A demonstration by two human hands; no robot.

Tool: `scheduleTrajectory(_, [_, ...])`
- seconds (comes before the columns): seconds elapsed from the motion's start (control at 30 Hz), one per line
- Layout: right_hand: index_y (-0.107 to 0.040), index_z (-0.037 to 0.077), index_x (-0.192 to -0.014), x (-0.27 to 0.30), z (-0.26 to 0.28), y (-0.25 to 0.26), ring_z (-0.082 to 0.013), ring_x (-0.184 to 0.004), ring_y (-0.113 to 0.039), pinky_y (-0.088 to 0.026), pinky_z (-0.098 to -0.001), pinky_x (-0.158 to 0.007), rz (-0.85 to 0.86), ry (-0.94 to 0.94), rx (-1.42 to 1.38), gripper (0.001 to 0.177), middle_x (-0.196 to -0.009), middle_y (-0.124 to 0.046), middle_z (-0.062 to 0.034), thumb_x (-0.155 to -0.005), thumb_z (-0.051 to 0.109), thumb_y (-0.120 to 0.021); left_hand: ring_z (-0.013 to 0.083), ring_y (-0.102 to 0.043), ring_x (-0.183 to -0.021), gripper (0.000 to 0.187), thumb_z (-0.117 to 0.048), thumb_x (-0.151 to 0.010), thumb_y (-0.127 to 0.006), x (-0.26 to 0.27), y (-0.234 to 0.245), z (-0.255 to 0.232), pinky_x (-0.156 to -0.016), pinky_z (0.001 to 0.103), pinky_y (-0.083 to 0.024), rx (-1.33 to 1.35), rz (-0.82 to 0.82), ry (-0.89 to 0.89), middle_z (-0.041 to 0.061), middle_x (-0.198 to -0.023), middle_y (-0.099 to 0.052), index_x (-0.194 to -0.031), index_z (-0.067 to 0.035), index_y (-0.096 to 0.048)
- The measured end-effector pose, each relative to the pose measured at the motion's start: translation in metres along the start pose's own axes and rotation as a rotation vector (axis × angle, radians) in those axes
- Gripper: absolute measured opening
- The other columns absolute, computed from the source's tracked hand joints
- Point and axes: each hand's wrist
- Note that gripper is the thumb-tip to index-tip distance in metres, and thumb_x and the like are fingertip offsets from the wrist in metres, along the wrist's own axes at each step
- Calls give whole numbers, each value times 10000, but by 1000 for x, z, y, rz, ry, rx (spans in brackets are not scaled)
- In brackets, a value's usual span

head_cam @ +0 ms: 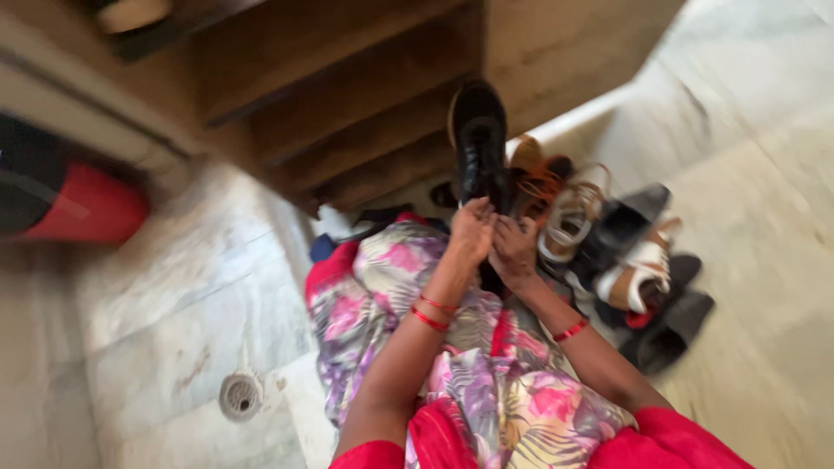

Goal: The person sits on the floor and re-laces a black sneaker, threading the laces through the eyelets and tying them. They then use a brush to clean the shoe's upper surface.

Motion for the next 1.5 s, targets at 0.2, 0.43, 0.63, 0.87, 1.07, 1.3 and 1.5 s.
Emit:
scheduleTrajectory(0.2, [-677,33,-1085,-49,32,10,-259,-1126,-667,-383,-477,-923,-112,86,-111,252,-1141,-711,-108,-848,100,-727,166,-485,-1296,466,-391,-884,-648,-17,6,-30,-1193,396,-199,93,-39,-173,-18,-1368,-596,-1282,-152,-607])
scheduleTrajectory(0.43, [-677,27,-1045,-91,57,15,-279,-1044,-665,-371,-471,-886,-221,161,-303,250,-1111,-712,-121,-853,180,-727,172,-510,-1285,386,-380,-900,-657,-4,9,-53,-1137,472,-342,315,138,-386,-19,-1321,-619,-1226,-181,-608])
scheduleTrajectory(0.63, [-696,46,-1010,-108,80,23,-275,-1015,-675,-383,-486,-899,-223,207,-310,203,-1033,-705,-86,-856,170,-740,205,-525,-1243,431,-490,-946,-667,29,2,-82,-1060,491,-401,364,222,-355,21,-1266,-634,-1205,-150,-610])
scheduleTrajectory(0.87, [-693,7,-959,-117,115,74,-299,-970,-651,-398,-525,-890,-170,373,-345,272,-1009,-703,-133,-776,186,-784,195,-503,-1286,506,-550,-1032,-537,130,-16,-104,-1132,546,-386,299,342,-355,31,-1305,-609,-1290,-118,-592])
scheduleTrajectory(1.07, [-712,45,-958,-90,158,138,-283,-988,-685,-456,-519,-984,74,644,-446,219,-966,-700,-106,-783,146,-795,226,-486,-1375,642,-534,-1021,-450,239,14,-104,-1201,528,-356,256,236,-244,67,-1448,-537,-1437,-47,-491])
scheduleTrajectory(1.3, [-735,31,-1038,-93,156,171,-224,-934,-695,-569,-362,-727,263,688,-930,306,-982,-739,-98,-892,259,-877,243,-493,-1371,615,-522,-1034,-400,296,74,-73,-1157,524,-419,218,26,-163,70,-1486,-510,-1464,-88,-463])
scheduleTrajectory(1.5, [-680,81,-1031,-120,161,148,-311,-907,-732,-572,-387,-762,352,372,-574,326,-1043,-737,-144,-805,290,-789,232,-484,-1378,627,-527,-1058,-385,288,95,-61,-1146,532,-415,223,8,-183,70,-1506,-513,-1487,-73,-443])
Point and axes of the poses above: each hand's wrist, its own x-axis away from the middle knuckle, its own y-axis out of the back of the hand, z = x × y
